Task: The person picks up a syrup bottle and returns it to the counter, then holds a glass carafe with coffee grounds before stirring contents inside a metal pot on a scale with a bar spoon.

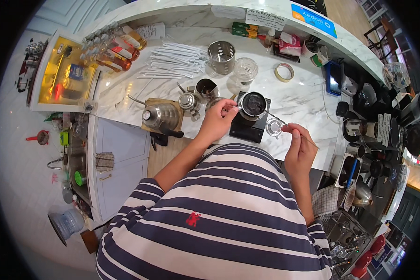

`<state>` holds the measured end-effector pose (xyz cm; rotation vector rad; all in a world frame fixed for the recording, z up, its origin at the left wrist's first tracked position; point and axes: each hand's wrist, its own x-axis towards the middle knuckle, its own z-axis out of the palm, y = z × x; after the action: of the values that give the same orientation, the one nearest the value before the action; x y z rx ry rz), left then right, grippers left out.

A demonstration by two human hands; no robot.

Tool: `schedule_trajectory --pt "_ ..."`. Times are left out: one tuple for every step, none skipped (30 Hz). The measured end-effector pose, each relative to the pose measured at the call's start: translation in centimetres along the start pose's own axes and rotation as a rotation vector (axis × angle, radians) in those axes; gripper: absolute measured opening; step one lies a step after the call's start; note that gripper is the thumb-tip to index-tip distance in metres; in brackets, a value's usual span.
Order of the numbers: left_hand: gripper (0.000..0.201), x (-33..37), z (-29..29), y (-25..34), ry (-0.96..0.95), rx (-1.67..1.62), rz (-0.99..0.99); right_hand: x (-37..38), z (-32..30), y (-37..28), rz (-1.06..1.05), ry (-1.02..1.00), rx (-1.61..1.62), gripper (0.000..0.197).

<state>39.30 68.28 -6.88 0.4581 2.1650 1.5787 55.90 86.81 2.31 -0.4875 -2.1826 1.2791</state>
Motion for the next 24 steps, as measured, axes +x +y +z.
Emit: schedule_trajectory --pt "0.025 0.2 0.0 -0.3 -0.003 0.004 0.008 0.2 -0.1 0.0 -0.004 0.007 0.002 0.020" --pt "0.025 0.4 0.1 -0.6 -0.004 0.007 0.014 0.4 -0.2 -0.1 0.007 0.012 -0.017 0.019" --pt "0.023 0.5 0.1 -1.1 -0.007 0.009 0.035 0.5 -0.3 -0.1 0.018 0.017 -0.035 0.019" --pt "0.022 0.5 0.2 -1.1 -0.012 0.012 0.055 0.5 -0.3 -0.1 0.018 0.023 -0.033 0.019" --pt "0.022 0.7 0.3 -1.2 -0.015 0.014 0.058 0.5 -0.3 0.0 -0.005 0.018 -0.024 0.019" --pt "0.023 0.8 0.3 -1.3 -0.024 0.025 0.050 0.5 -0.3 0.1 -0.027 0.012 -0.014 0.018" --pt "0.023 0.8 0.3 -1.3 -0.033 0.034 0.041 0.4 -0.2 0.1 -0.025 0.014 -0.015 0.018" --pt "0.023 0.8 0.4 -1.3 -0.035 0.034 0.040 0.4 0.1 0.0 -0.055 -0.014 -0.027 0.018" --pt "0.023 0.9 0.4 -1.3 -0.045 0.047 0.040 0.3 0.2 0.0 -0.085 -0.042 -0.040 0.018" --pt "0.023 1.0 0.4 -1.2 -0.051 0.061 0.041 0.1 0.4 0.2 -0.065 -0.070 -0.013 0.018" --pt "0.023 1.1 0.4 -1.4 -0.049 0.062 0.040 0.1 0.3 0.1 -0.065 -0.072 -0.011 0.018" --pt "0.023 1.2 0.6 -1.5 -0.056 0.053 0.044 0.1 0.1 0.0 -0.031 -0.091 0.007 0.019" --pt "0.023 1.2 0.6 -1.6 -0.060 0.044 0.048 0.1 -0.2 -0.2 0.002 -0.112 0.025 0.019" --pt "0.023 1.2 0.5 -1.7 -0.057 0.045 0.047 0.0 -0.6 -0.2 0.001 -0.115 0.028 0.019" --pt "0.023 1.2 0.4 -1.7 -0.065 0.049 0.035 -0.2 -1.1 -0.1 0.003 -0.132 0.046 0.020" --pt "0.023 1.2 0.4 -1.7 -0.073 0.052 0.025 -0.3 -1.7 -0.1 0.004 -0.148 0.063 0.021" --pt "0.023 1.2 0.4 -1.7 -0.071 0.052 0.025 -0.4 -2.1 -0.2 0.002 -0.149 0.064 0.021" --pt "0.023 1.2 0.3 -1.7 -0.068 0.042 0.026 -0.5 -2.6 -0.4 -0.018 -0.125 0.051 0.021" --pt "0.023 1.1 0.4 -1.7 -0.068 0.032 0.028 -0.5 -3.0 -0.5 -0.038 -0.098 0.035 0.021" --pt "0.023 1.1 0.5 -1.7 -0.067 0.031 0.029 -0.5 -3.1 -0.6 -0.080 -0.081 0.038 0.022" --pt "0.023 1.1 0.5 -1.7 -0.070 0.010 0.025 -0.4 -3.0 -0.6 -0.082 -0.081 0.038 0.022" --pt "0.023 1.1 0.4 -1.7 -0.076 -0.010 0.021 -0.5 -2.8 -0.7 -0.053 -0.081 0.063 0.021" --pt "0.023 1.1 0.5 -1.7 -0.079 -0.009 0.022 -0.6 -2.6 -0.8 -0.024 -0.082 0.089 0.021" --pt "0.022 1.1 0.5 -1.7 -0.080 0.012 0.012 -0.6 -2.5 -0.7 -0.023 -0.078 0.089 0.021"
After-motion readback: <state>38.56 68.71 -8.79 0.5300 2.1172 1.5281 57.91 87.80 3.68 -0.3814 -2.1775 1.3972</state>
